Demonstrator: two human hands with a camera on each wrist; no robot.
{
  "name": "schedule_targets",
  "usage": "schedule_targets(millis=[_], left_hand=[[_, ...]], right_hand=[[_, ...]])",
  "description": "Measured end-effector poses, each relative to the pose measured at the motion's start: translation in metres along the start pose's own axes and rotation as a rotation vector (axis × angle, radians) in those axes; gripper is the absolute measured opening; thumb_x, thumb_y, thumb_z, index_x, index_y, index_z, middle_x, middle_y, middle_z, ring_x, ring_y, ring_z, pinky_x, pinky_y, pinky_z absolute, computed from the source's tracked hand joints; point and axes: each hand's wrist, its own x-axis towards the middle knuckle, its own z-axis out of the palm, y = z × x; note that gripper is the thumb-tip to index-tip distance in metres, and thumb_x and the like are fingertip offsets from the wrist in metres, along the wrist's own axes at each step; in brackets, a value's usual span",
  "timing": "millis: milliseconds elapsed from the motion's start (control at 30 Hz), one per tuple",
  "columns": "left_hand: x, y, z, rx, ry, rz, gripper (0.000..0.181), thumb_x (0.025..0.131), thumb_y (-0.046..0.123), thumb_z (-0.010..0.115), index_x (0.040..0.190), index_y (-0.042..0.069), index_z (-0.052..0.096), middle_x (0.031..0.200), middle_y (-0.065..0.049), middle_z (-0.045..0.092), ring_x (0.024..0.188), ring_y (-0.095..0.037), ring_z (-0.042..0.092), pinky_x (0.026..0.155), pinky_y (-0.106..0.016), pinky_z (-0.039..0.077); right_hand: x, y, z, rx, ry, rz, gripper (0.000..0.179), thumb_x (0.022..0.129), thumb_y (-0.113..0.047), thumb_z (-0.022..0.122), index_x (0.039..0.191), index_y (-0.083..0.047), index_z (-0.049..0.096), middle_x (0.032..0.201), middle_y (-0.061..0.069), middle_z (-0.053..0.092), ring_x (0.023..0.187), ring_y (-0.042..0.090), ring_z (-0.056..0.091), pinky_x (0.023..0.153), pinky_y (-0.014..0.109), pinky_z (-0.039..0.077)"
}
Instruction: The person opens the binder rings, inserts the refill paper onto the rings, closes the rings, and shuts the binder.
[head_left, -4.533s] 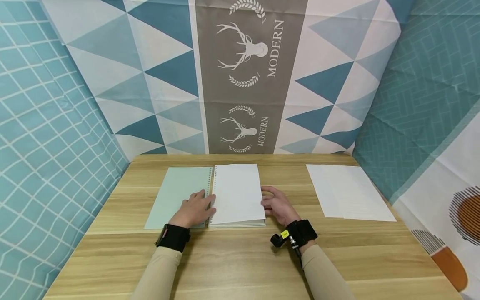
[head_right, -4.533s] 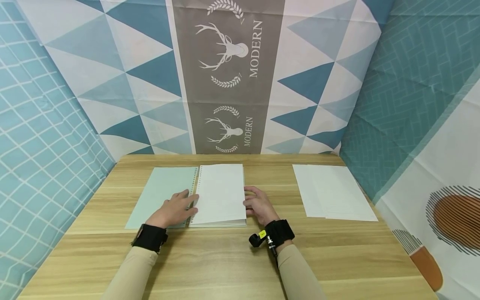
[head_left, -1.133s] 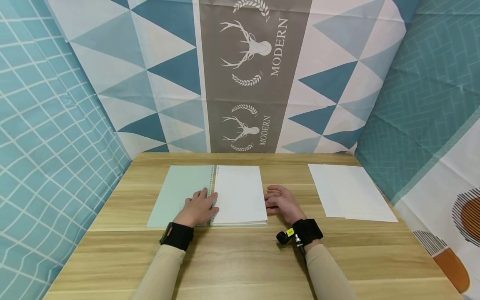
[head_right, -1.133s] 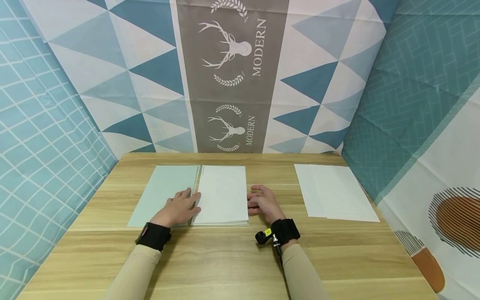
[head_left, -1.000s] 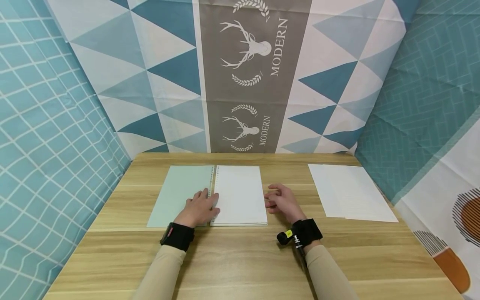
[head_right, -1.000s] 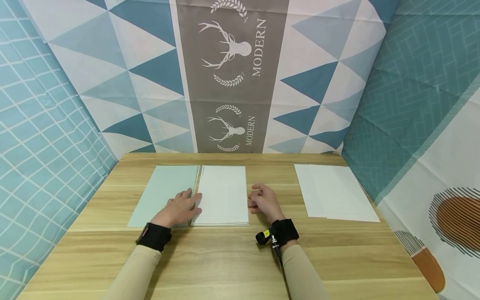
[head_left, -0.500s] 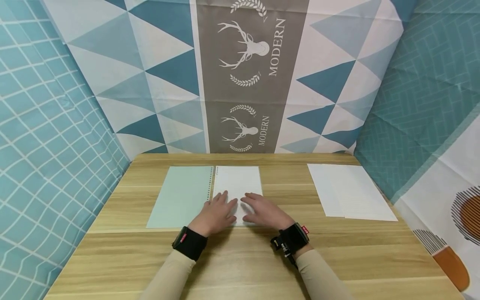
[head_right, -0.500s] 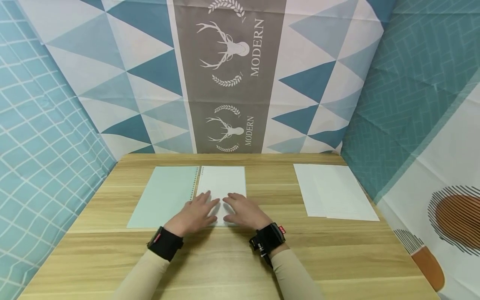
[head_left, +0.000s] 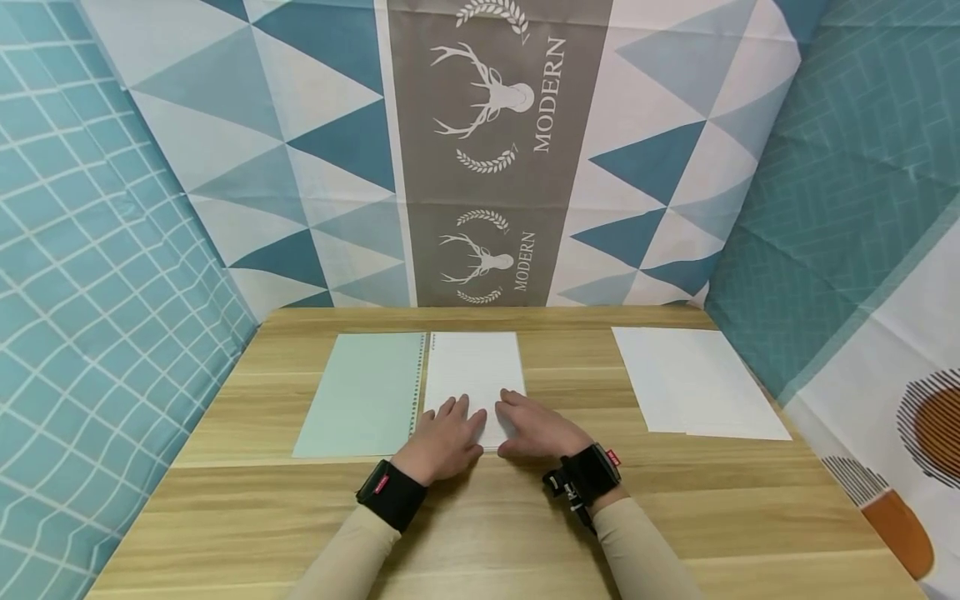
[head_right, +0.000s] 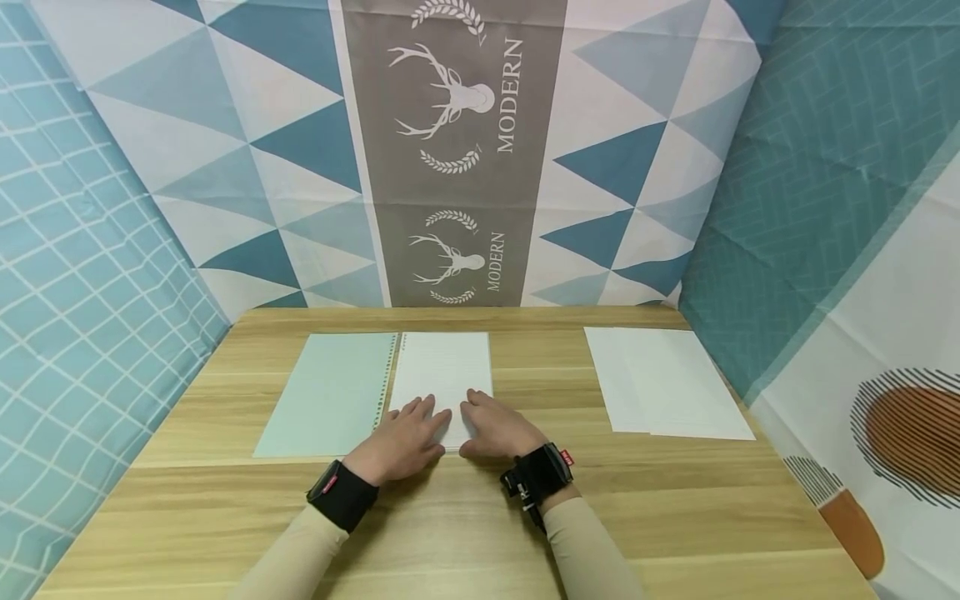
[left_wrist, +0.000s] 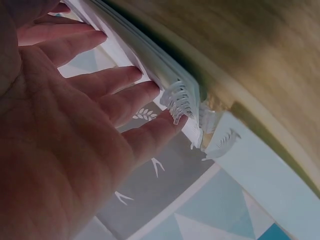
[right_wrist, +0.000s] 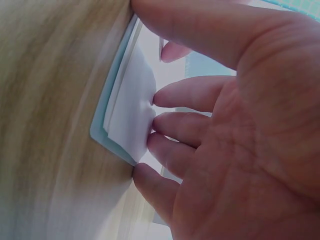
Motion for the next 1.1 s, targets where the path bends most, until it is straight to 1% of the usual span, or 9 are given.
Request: schedule_targets(millis=[100,367,467,600,667,767,867,1033,1100], left_hand=[[0.0,0.0,0.001,0.008,0.005,0.004,0.054,0.099,0.04,0.063,0.146,0.017,0.052,0.155,-0.022,0.045,0.142,-0.041,0.047,0.103,-0.063,0.048],[0.002,0.0,0.0,-0.009,0.009,0.011,0.053,0.099,0.039,0.063,0.145,0.016,0.052,0.155,-0.022,0.045,0.142,-0.042,0.046,0.104,-0.064,0.046],[0.003,0.0,0.0,-0.012,0.0,0.008,0.053,0.099,0.04,0.063,0.146,0.017,0.052,0.156,-0.022,0.045,0.143,-0.041,0.046,0.105,-0.063,0.047],[0.004,0.0,0.0,-0.016,-0.007,0.004,0.053,0.099,0.04,0.063,0.147,0.018,0.052,0.156,-0.022,0.044,0.143,-0.041,0.046,0.105,-0.063,0.046],[0.004,0.0,-0.001,-0.022,-0.007,0.004,0.053,0.099,0.039,0.063,0.146,0.018,0.052,0.156,-0.022,0.044,0.143,-0.042,0.046,0.105,-0.063,0.046],[0.003,0.0,-0.002,-0.036,-0.01,0.006,0.052,0.1,0.038,0.063,0.146,0.017,0.052,0.156,-0.022,0.044,0.143,-0.042,0.046,0.105,-0.064,0.046],[0.003,-0.001,-0.005,-0.062,-0.011,0.013,0.05,0.101,0.038,0.061,0.146,0.016,0.052,0.156,-0.022,0.044,0.143,-0.042,0.046,0.105,-0.065,0.045],[0.007,-0.005,-0.01,-0.092,-0.004,0.014,0.05,0.104,0.039,0.056,0.147,0.015,0.052,0.156,-0.021,0.046,0.142,-0.038,0.048,0.106,-0.064,0.045],[0.008,-0.008,-0.011,-0.103,0.004,0.015,0.051,0.104,0.04,0.056,0.148,0.014,0.052,0.155,-0.02,0.047,0.141,-0.037,0.05,0.106,-0.062,0.046]], right_hand=[[0.0,0.0,0.0,0.001,-0.002,0.009,0.056,0.087,-0.027,0.081,0.13,0.001,0.059,0.159,0.025,0.039,0.149,0.039,0.039,0.12,0.049,0.038],[-0.003,0.0,-0.002,0.041,-0.01,0.052,0.072,0.089,-0.026,0.079,0.146,0.004,0.049,0.162,0.023,0.035,0.151,0.037,0.036,0.122,0.049,0.034],[-0.004,0.003,-0.004,0.055,-0.017,0.073,0.075,0.089,-0.028,0.079,0.149,0.004,0.047,0.163,0.022,0.034,0.151,0.037,0.035,0.122,0.049,0.035],[-0.007,0.012,-0.009,0.102,-0.016,0.102,0.069,0.09,-0.028,0.078,0.145,0.003,0.051,0.162,0.025,0.033,0.151,0.04,0.035,0.12,0.051,0.036],[-0.009,0.02,-0.012,0.142,-0.018,0.113,0.064,0.091,-0.028,0.077,0.141,0.003,0.055,0.162,0.028,0.032,0.15,0.042,0.035,0.12,0.053,0.036],[-0.016,0.037,-0.02,0.207,-0.02,0.135,0.063,0.095,-0.029,0.072,0.144,0.004,0.051,0.162,0.031,0.029,0.15,0.045,0.034,0.119,0.057,0.035],[-0.025,0.058,-0.03,0.246,-0.003,0.16,0.064,0.1,-0.031,0.065,0.147,0.008,0.046,0.156,0.033,0.038,0.144,0.049,0.04,0.115,0.06,0.038],[-0.051,0.093,-0.054,0.314,0.076,0.262,0.068,0.105,-0.037,0.055,0.152,0.009,0.036,0.153,0.034,0.042,0.141,0.051,0.042,0.112,0.062,0.04],[-0.064,0.105,-0.064,0.333,0.117,0.321,0.075,0.106,-0.042,0.052,0.156,0.008,0.028,0.157,0.034,0.035,0.145,0.051,0.036,0.114,0.062,0.037]])
